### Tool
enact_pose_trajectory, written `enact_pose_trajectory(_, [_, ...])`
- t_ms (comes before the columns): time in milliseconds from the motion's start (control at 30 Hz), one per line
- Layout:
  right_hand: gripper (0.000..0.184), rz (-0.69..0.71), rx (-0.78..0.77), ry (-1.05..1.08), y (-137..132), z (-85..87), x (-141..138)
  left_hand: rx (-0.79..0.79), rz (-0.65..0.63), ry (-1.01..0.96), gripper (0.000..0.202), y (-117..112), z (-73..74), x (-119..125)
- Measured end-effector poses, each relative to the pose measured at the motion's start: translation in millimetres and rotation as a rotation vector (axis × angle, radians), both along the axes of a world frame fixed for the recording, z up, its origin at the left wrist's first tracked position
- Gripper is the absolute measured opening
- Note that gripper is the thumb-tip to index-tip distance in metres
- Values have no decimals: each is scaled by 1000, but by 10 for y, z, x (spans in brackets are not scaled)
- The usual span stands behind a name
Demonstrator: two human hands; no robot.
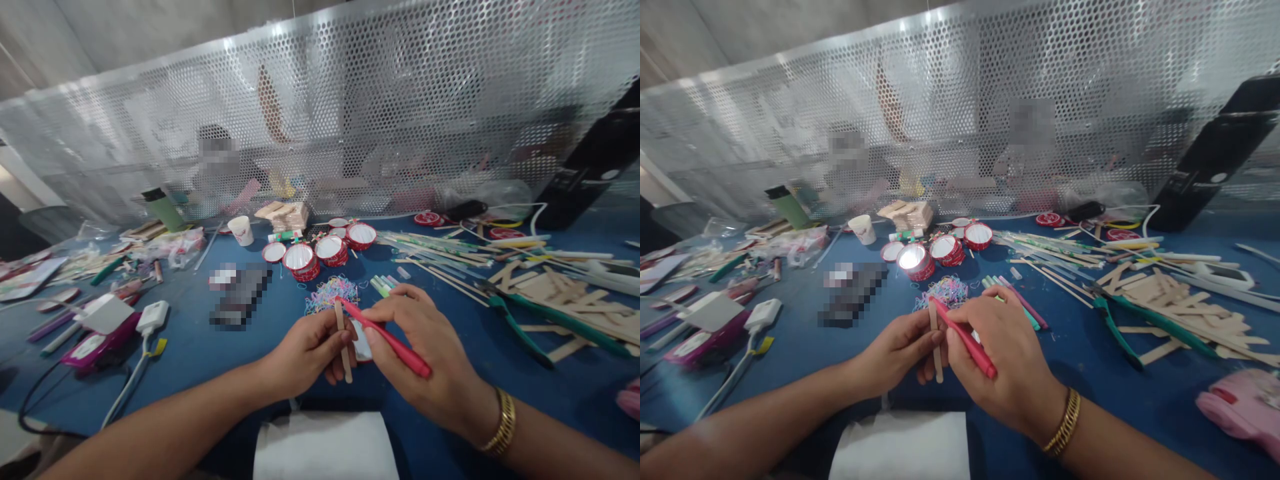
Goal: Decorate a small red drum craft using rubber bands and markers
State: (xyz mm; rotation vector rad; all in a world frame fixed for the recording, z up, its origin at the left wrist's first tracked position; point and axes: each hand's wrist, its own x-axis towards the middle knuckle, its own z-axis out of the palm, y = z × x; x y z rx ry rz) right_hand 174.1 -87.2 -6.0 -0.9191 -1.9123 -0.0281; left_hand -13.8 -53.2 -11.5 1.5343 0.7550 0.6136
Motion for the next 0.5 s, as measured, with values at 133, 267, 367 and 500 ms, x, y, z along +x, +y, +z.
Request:
enact_pose_trajectory(133, [15,18,-10,-6,1,0,1,0,5,-6,34,2,-8,1])
enact_pose_trajectory(267, [15,10,5,5,5,4,6,-12,0,-1,35,9,-10,1])
enact_pose_trajectory(367, [14,13,-7,6,6,9,6,-17,-2,-12,35,12,-14,0])
enact_pose_trajectory(500, [12,21,-13,4,7,18,0,-10,5,-21,34,10,-10,1])
